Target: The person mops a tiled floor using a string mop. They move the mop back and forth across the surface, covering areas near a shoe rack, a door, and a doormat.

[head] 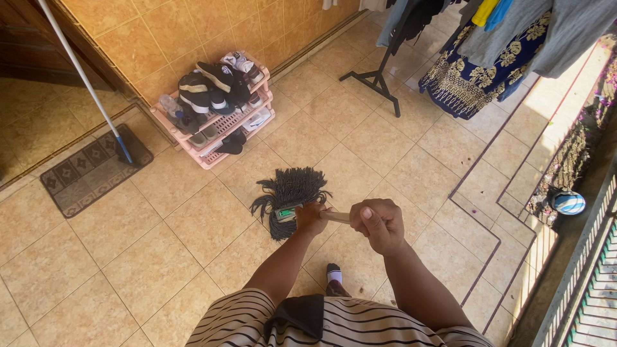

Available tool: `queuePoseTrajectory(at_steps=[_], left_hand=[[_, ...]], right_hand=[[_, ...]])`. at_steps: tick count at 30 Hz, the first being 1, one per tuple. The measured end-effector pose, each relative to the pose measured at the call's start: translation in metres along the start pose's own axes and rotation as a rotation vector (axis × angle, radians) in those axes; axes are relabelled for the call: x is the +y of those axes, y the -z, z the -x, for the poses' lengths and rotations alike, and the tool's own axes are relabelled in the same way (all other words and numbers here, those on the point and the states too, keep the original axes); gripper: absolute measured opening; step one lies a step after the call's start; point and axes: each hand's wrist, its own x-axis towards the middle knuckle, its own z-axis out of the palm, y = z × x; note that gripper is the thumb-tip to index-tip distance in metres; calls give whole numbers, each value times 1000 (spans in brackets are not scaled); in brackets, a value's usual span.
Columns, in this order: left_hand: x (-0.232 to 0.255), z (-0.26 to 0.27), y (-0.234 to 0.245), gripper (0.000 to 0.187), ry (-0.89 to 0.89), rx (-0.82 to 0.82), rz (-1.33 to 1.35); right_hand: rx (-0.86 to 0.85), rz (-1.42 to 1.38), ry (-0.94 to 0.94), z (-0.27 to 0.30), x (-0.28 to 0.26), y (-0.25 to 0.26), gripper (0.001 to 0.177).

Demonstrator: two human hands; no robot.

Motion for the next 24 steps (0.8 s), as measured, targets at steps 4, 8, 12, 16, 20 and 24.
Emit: queuePoseTrajectory(at_steps=[4,8,12,16,20,24], left_hand=[[-8,-26,-2,43,26,-61,-89],[-21,-51,-4,32,176,-113,42],[-25,-84,-6,32,248,-92,165],[-8,-96,-20,38,350,-64,248],[14,-102,-26,33,313,-19,158],[14,-90,-31,21,311,72,125]], right_hand=[[-89,24,85,-8,17,9,48],[-191,111,186,-5,45,12,43],[-251,113,165,-13,67,32,39],[-237,43,96,-35,69,69,44],[-145,-116,-18,-75,51,106,50],[-138,-187,-67,-108,48,110,52]])
